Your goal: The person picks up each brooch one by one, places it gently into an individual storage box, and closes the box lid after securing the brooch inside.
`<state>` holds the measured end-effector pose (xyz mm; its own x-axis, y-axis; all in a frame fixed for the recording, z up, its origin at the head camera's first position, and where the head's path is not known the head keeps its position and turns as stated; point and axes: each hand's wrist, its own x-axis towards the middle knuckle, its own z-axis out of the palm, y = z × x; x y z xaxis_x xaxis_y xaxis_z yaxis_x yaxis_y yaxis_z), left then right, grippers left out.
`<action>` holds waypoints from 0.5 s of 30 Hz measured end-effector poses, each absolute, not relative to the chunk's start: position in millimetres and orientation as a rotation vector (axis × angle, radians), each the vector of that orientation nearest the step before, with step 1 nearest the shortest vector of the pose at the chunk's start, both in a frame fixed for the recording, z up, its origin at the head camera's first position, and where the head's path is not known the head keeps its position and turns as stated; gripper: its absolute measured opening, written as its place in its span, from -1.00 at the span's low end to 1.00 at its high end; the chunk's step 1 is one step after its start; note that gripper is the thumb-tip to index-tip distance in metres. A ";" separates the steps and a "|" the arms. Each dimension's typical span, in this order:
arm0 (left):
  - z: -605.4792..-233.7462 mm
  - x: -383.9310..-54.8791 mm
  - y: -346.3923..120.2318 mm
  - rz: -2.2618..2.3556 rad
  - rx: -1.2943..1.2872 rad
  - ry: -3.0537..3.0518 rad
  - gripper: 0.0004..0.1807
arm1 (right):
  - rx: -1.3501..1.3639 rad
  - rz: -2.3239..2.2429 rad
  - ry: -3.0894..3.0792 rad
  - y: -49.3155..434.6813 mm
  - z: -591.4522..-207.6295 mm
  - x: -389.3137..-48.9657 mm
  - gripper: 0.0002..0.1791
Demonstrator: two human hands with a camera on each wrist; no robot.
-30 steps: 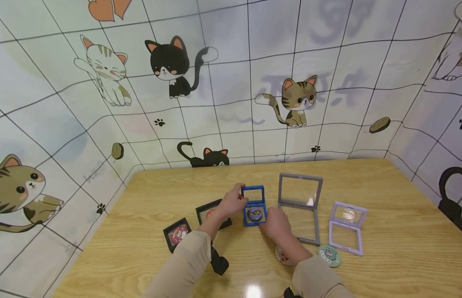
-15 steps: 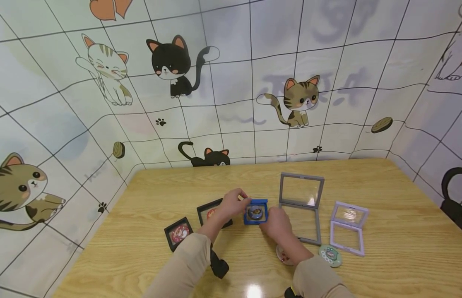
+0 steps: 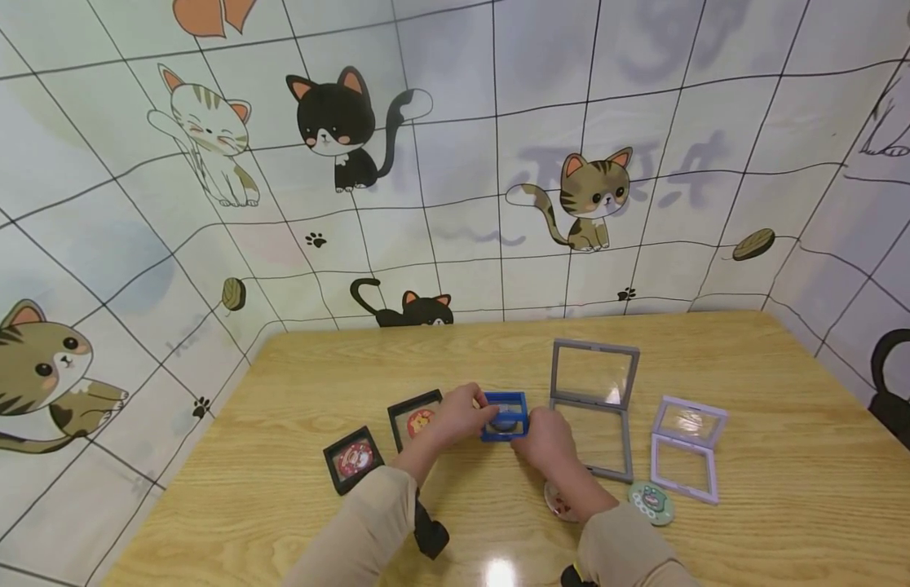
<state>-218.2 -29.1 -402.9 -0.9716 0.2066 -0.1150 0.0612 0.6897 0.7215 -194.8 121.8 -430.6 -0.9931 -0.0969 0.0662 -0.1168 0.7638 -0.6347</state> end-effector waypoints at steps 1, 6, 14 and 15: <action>-403.0 -217.6 -28.6 1.126 0.214 2.719 -0.78 | 0.177 1.065 -2.922 122.2 -430.8 -195.0 -0.74; -403.9 -215.6 -25.1 0.999 0.207 2.787 -0.72 | 0.200 1.057 -2.914 123.6 -430.8 -194.1 -0.79; -406.4 -212.7 -21.7 0.782 0.233 2.904 -0.58 | 0.160 1.049 -2.948 121.6 -432.3 -195.2 -0.82; -406.6 -212.7 -21.5 0.764 0.230 2.907 -0.57 | 0.158 1.054 -2.946 121.7 -432.3 -195.0 -0.82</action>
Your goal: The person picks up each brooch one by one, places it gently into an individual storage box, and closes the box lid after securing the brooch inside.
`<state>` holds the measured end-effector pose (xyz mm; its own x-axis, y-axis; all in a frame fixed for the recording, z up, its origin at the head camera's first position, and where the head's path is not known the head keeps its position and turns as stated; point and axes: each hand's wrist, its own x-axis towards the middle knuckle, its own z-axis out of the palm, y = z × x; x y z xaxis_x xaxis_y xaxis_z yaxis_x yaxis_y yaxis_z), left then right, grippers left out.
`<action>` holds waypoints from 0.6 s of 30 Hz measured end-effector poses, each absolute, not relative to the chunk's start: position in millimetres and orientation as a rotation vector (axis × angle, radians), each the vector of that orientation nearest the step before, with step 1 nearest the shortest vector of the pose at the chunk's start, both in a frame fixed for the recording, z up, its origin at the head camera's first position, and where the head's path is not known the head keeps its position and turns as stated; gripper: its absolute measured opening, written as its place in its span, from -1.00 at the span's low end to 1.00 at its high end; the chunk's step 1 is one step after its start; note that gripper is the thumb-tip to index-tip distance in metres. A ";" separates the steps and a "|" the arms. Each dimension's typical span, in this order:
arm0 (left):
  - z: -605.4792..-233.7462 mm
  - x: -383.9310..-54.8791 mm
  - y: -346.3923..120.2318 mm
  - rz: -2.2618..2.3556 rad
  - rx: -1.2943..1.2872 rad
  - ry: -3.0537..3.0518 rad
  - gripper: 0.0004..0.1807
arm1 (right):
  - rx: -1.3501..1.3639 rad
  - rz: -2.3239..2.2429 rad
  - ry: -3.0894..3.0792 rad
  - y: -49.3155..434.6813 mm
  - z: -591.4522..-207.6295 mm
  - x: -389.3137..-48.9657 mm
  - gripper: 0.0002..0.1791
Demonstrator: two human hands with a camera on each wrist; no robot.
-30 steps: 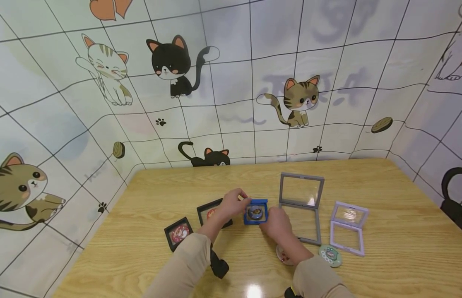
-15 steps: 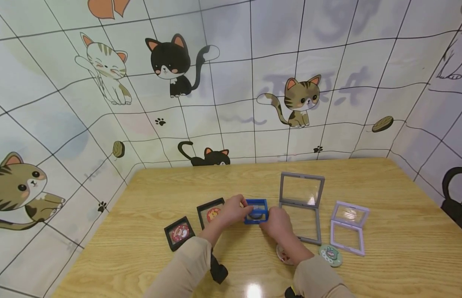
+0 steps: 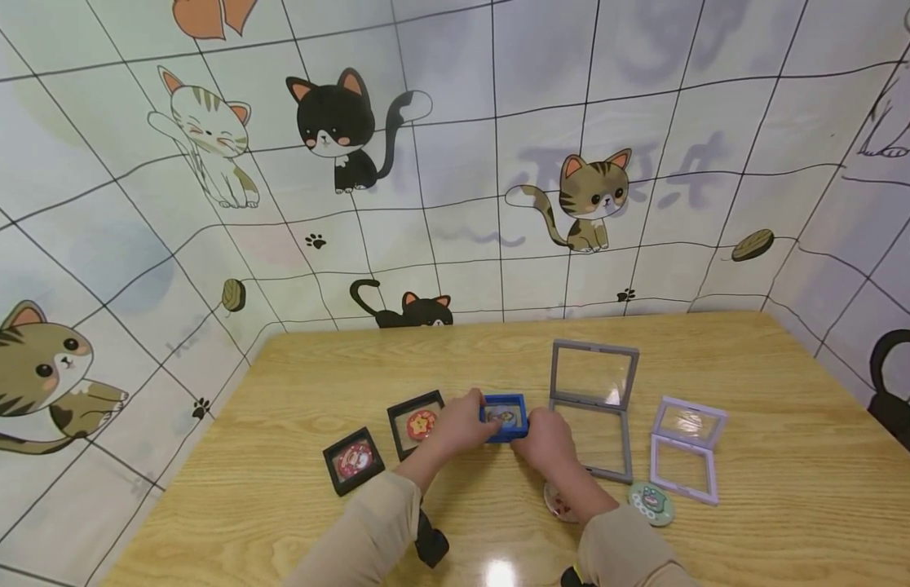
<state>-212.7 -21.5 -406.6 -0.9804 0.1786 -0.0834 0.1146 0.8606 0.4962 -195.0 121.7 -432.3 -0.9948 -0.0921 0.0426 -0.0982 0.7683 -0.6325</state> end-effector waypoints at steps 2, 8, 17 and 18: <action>-407.1 -212.6 -21.5 0.732 0.225 2.913 -0.55 | 0.154 1.069 -2.941 121.4 -432.2 -194.4 -0.83; -408.7 -210.3 -20.4 0.703 0.208 2.933 -0.52 | 0.146 1.071 -2.941 121.1 -431.6 -190.4 -0.83; -407.6 -203.3 -21.3 0.704 0.156 2.970 -0.51 | 0.170 1.036 -2.937 120.0 -431.8 -185.4 -0.83; -407.4 -202.6 -21.5 0.703 0.153 2.972 -0.51 | 0.169 1.041 -2.935 119.9 -431.8 -184.9 -0.83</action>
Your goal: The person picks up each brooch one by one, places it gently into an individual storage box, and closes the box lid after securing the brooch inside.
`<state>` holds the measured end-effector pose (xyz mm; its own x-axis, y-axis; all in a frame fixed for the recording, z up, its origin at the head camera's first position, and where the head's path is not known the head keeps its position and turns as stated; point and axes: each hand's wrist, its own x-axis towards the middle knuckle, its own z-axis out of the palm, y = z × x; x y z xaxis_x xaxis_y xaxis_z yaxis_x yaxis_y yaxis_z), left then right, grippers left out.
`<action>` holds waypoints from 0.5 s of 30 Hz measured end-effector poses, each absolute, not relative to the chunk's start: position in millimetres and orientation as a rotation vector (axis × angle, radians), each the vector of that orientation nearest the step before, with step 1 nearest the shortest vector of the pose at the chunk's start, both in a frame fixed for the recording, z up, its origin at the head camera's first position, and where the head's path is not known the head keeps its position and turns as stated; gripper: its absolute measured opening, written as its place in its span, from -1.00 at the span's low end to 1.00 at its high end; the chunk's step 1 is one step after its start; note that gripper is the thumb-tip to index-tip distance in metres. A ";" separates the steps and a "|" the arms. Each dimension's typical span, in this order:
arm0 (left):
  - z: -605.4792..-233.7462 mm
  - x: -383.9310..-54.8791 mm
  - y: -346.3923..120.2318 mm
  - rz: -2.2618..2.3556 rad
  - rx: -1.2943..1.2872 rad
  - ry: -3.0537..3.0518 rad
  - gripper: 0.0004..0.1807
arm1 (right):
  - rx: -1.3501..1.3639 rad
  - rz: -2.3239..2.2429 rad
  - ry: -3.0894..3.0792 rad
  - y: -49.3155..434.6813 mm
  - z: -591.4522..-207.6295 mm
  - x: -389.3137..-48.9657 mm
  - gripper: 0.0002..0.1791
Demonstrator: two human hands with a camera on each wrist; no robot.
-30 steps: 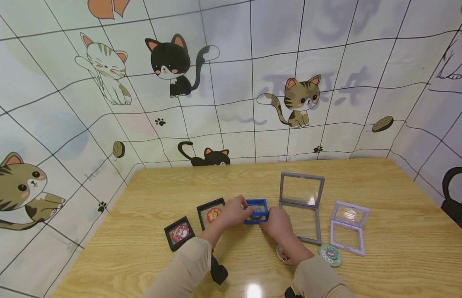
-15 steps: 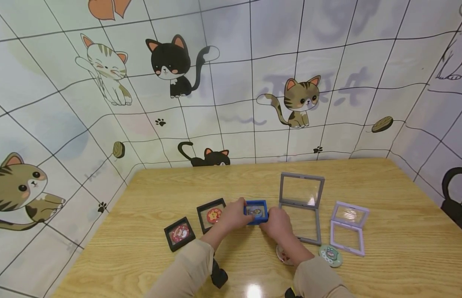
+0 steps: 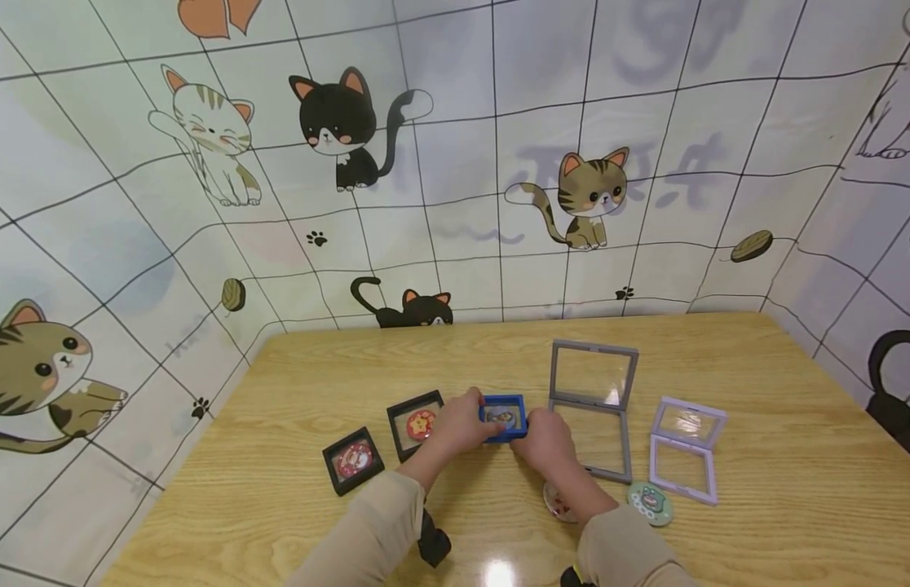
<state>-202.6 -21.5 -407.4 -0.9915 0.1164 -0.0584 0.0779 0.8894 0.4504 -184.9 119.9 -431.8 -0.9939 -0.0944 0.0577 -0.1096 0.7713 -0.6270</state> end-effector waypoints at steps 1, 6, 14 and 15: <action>-407.2 -201.7 -21.9 0.703 0.154 2.973 -0.51 | 0.165 1.045 -2.934 119.3 -431.8 -183.8 -0.83; -407.1 -197.2 -23.9 0.705 0.157 2.974 -0.52 | 0.141 1.057 -2.935 116.6 -431.7 -179.0 -0.82; -406.8 -194.6 -23.4 0.690 0.128 2.974 -0.50 | 0.138 1.055 -2.918 115.6 -431.8 -176.2 -0.84; -406.7 -194.4 -23.4 0.686 0.121 2.972 -0.50 | 0.143 1.050 -2.914 115.6 -431.9 -176.0 -0.85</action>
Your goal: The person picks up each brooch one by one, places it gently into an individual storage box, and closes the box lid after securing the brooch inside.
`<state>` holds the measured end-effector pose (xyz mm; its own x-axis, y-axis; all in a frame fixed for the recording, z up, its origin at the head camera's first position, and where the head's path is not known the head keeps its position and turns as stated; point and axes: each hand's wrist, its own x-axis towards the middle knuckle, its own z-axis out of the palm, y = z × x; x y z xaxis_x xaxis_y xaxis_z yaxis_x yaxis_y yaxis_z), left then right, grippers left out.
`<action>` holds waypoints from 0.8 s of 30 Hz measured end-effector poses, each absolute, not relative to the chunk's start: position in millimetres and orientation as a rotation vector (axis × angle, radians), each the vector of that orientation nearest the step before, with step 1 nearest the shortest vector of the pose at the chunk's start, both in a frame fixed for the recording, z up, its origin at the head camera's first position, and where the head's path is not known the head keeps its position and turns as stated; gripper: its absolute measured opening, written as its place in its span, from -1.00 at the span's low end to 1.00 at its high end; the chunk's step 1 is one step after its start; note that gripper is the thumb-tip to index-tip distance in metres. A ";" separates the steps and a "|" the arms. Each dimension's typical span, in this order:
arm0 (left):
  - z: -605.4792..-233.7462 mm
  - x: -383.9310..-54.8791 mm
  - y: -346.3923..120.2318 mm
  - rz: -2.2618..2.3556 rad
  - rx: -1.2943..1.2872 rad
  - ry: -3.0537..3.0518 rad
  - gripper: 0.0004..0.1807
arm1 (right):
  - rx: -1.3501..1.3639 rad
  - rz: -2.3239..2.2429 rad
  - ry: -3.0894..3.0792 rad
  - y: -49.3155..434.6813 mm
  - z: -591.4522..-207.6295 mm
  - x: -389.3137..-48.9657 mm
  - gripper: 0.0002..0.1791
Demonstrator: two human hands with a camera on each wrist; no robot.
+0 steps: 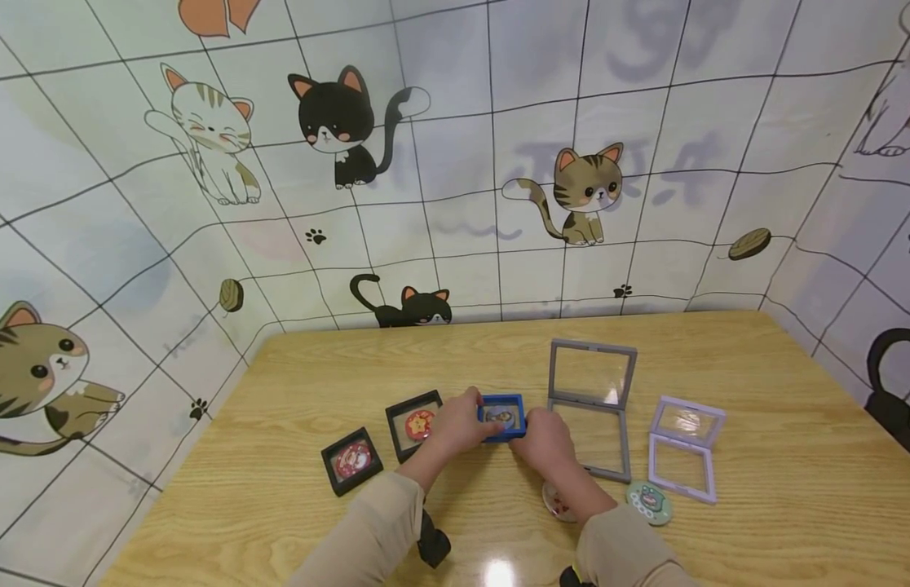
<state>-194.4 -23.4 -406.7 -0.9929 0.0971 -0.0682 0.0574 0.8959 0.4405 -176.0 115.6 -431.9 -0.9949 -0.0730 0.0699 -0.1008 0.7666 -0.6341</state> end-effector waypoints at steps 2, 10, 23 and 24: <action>-406.3 -194.2 -23.4 0.685 0.115 2.970 -0.50 | 0.155 1.036 -2.907 115.7 -432.0 -175.7 -0.85; -405.1 -193.3 -22.8 0.695 0.099 2.964 -0.51 | 0.157 1.027 -2.912 116.2 -432.9 -175.9 -0.84; -409.0 -195.8 -21.2 0.633 0.087 3.002 -0.43 | 0.145 1.042 -2.919 115.7 -431.7 -176.2 -0.83; -409.8 -196.0 -20.9 0.628 0.089 3.010 -0.43 | 0.143 1.044 -2.921 115.7 -431.5 -176.3 -0.83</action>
